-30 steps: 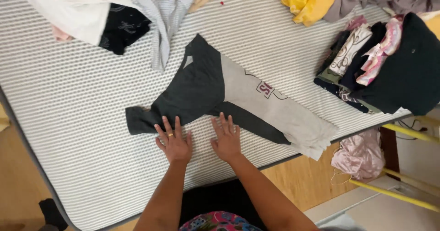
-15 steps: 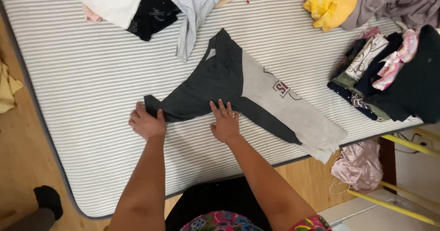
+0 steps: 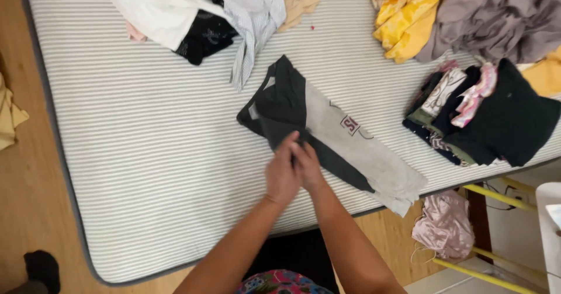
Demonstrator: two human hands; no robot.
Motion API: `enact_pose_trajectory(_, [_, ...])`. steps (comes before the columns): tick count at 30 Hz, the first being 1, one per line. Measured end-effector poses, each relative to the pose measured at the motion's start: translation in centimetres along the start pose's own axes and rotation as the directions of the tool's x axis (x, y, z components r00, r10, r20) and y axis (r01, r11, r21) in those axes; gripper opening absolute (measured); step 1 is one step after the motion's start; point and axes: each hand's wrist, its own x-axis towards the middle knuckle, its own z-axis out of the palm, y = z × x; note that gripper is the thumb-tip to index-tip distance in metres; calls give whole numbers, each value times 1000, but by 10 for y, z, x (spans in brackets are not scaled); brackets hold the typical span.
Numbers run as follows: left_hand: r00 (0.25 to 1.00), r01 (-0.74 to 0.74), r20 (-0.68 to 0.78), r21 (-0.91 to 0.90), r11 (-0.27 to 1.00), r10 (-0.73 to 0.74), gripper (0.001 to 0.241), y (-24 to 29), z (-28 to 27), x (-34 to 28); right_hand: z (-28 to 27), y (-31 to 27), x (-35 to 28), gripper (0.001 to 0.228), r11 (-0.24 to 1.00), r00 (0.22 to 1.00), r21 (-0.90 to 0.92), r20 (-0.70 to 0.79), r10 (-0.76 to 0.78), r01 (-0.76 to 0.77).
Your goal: The person folds several garments on a striped mattress, including a black pair of pants, a grey t-shirt, a white checkered shirt, and a black top. They smooth each item, fold it into a compact rectangle, and place it on a growing stack to the right.
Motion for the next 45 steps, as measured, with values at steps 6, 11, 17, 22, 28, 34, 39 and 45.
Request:
enact_pose_trajectory(6, [883, 47, 469, -59, 997, -14, 77, 42, 36, -33, -89, -54, -27, 19, 975, 972, 205, -195, 128, -88])
enact_pose_trajectory(11, [891, -149, 407, -160, 976, 203, 67, 6, 41, -4, -43, -93, -50, 17, 985, 911, 127, -383, 154, -113])
enact_pose_trajectory(17, [614, -592, 759, 262, 763, 216, 60, -7, 13, 122, 26, -114, -69, 24, 819, 980, -569, -113, -162, 70])
enact_pose_trajectory(22, [396, -746, 876, 482, 460, -275, 27, -35, 11, 182, 33, -137, -78, 22, 790, 969, -563, 183, -168, 243])
enact_pose_trajectory(28, [500, -682, 771, 631, 369, -395, 19, -60, 24, 221, -64, -111, -71, 22, 889, 1000, -458, -20, 10, -18])
enact_pose_trajectory(34, [640, -611, 726, 679, 406, -251, 20, -124, 65, 241, -196, -70, -46, 17, 996, 912, 93, -407, 47, -10])
enact_pose_trajectory(39, [683, -428, 671, 688, 586, -289, 28, -125, 106, 247, -282, 6, -34, 33, 991, 770, 135, -632, 90, -5])
enact_pose_trajectory(45, [541, -454, 673, 738, 499, -503, 59, -104, 122, 273, -273, -1, -12, 51, 947, 749, -266, -662, -44, -180])
